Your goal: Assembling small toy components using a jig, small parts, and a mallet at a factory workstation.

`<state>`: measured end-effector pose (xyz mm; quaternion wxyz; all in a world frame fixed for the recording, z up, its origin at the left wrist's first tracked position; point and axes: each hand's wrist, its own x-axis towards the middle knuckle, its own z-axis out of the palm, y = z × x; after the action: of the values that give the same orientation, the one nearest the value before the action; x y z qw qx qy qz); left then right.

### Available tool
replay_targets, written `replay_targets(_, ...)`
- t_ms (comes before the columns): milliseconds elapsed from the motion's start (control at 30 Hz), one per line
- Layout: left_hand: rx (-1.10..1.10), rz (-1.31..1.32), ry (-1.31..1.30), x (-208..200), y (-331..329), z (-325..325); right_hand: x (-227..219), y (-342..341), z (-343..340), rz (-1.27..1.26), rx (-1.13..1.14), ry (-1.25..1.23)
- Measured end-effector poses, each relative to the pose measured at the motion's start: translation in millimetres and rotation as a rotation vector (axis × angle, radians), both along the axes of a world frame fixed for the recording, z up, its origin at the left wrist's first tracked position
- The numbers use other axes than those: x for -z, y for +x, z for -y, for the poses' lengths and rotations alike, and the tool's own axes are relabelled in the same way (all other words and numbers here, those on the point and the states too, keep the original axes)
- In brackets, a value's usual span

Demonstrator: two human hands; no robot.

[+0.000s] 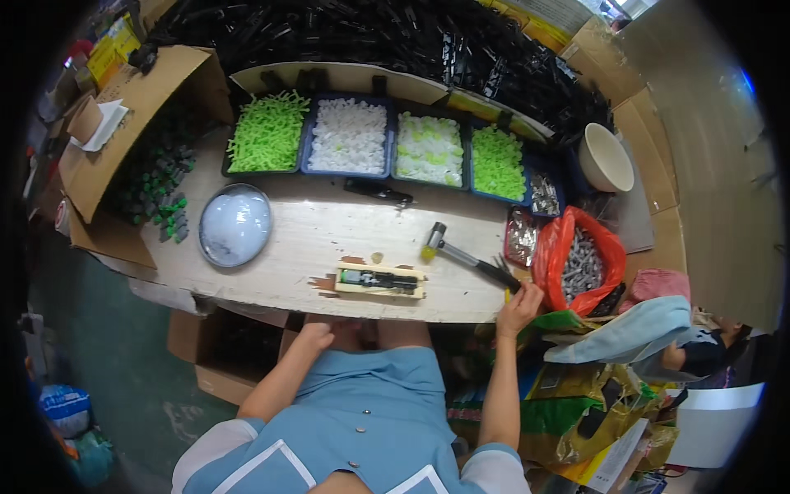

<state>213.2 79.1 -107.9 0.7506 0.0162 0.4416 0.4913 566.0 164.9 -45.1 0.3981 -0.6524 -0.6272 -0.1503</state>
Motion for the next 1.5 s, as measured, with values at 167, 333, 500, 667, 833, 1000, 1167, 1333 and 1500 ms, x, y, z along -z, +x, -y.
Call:
replay_targets(167, 0.318, 0.021, 0.158, -49, -28, 57, -1, 2, -7, 0.01, -0.039, 0.03)
replay_targets(333, 0.167, 0.155, 0.514, -99, -40, 60, -23, -30, -1, -0.161, -0.168, 0.064)
replay_targets(500, 0.03, 0.332, 0.557, -108, -29, 27, -64, -116, 8, -0.522, -0.713, -0.166)
replay_targets(667, -0.049, 0.412, 0.638, -108, -5, 2, -94, -172, 29, -0.565, -1.147, -0.448)
replay_targets(833, -0.031, 0.451, 0.647, -109, 21, -15, -95, -170, 28, -0.646, -1.229, -0.491)
replay_targets(1000, -0.012, 0.426, 0.592, -111, 37, -22, -90, -158, 20, -0.738, -1.193, -0.451)
replay_targets(1167, -0.019, 0.407, 0.568, -109, 42, -24, -90, -154, 19, -0.698, -1.162, -0.442)
replay_targets(1333, -0.016, 0.397, 0.564, -103, 41, -21, -89, -158, 19, -0.653, -1.185, -0.459)
replay_targets(1500, -0.03, 0.424, 0.585, -104, 38, -18, -91, -160, 20, -0.598, -1.174, -0.425)
